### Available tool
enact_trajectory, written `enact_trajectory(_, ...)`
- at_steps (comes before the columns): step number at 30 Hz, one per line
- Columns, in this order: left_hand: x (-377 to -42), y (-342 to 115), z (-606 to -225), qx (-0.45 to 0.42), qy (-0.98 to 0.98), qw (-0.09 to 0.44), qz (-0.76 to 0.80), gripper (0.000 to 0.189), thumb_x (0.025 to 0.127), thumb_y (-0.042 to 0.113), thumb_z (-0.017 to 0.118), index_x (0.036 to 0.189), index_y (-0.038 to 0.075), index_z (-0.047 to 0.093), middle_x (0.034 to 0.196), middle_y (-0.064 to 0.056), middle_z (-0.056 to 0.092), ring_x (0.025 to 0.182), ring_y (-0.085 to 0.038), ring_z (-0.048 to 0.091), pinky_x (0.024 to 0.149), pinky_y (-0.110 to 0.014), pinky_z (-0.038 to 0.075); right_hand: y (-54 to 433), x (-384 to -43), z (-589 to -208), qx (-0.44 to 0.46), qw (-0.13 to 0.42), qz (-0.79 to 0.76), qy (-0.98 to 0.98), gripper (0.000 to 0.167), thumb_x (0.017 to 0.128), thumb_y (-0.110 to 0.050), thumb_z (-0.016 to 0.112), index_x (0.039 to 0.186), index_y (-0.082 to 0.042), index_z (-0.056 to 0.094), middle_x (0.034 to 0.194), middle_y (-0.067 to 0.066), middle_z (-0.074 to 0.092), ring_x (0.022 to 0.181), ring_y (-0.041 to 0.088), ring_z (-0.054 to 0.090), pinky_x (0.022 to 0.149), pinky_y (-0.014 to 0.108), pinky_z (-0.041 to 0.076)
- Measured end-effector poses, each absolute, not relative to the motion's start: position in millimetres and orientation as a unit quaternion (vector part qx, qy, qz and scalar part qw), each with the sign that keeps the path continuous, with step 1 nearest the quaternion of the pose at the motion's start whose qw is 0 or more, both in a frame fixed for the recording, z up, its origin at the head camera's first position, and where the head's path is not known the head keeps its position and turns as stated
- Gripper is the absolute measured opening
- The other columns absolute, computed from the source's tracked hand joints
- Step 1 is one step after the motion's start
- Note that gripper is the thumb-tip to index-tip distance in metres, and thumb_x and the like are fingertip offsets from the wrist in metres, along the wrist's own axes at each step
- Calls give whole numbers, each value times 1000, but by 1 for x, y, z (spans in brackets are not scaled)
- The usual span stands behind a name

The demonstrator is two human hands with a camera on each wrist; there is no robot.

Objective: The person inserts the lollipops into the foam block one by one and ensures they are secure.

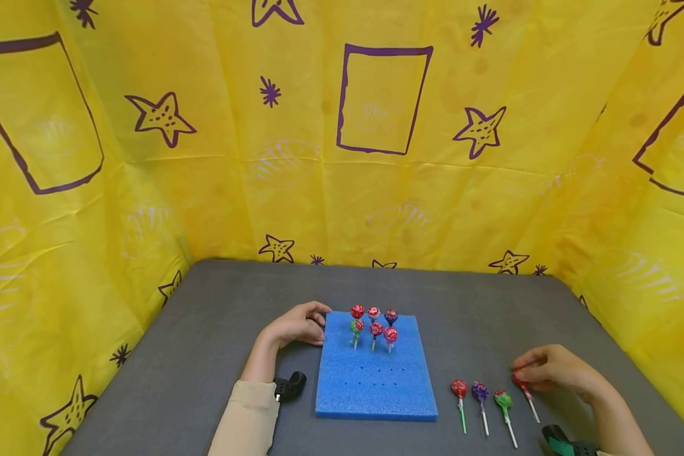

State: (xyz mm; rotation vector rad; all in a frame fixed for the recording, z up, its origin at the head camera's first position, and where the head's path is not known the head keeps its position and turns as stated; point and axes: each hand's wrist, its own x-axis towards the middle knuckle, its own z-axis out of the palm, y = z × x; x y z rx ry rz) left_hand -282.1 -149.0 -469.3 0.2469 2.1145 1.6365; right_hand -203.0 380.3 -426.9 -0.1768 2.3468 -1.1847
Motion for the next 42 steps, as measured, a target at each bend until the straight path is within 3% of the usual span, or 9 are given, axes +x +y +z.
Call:
enact_trajectory(5,-282,-148,-469,91,767,228,593,60,77,-6,67,135,1,50,102,-13,52,77,-19,65,74,-33,64,377,-205,-425,-58,231,-432,870,44,93,-20,66,117,16,61,100,4,75,78,5,67,72,24,62)
enact_trajectory(12,-283,-149,-470,92,765,227,595,60,77,-6,67,134,1,50,102,-13,52,77,-19,65,73,-32,64,365,-209,-408,-54,149,-428,890,47,94,-23,65,125,13,58,105,10,76,84,7,71,75,25,61)
enact_trajectory(18,-282,-150,-470,94,769,226,591,60,78,-4,68,135,2,50,103,-14,52,78,-19,65,74,-33,64,340,-205,-394,-45,43,-404,913,46,92,-33,69,125,-1,65,102,1,78,88,-3,68,76,18,54)
enact_trajectory(22,-282,-150,-469,97,770,225,589,60,78,-3,68,135,2,50,103,-14,52,78,-19,65,75,-32,64,326,-204,-388,-40,1,-424,905,47,91,-35,69,125,-3,64,101,-5,77,90,-3,69,77,14,53)
enact_trajectory(29,-282,-150,-469,100,769,224,590,61,77,-4,68,135,1,50,103,-14,53,78,-19,65,74,-32,64,303,-205,-383,-41,-30,-489,871,46,91,-30,70,126,-2,64,98,-21,74,91,-2,70,79,10,52)
enact_trajectory(36,-282,-150,-469,99,767,226,592,61,77,-5,68,135,1,50,102,-14,52,78,-19,65,74,-33,64,276,-208,-384,-80,-45,-572,815,38,90,-15,71,123,3,64,99,-17,75,90,0,71,82,11,55)
enact_trajectory(42,-283,-150,-470,95,768,226,592,60,77,-4,68,135,2,51,102,-13,52,78,-19,65,74,-33,64,255,-212,-385,-99,-43,-590,800,36,88,-12,72,120,4,65,96,-17,76,89,0,72,82,13,55)
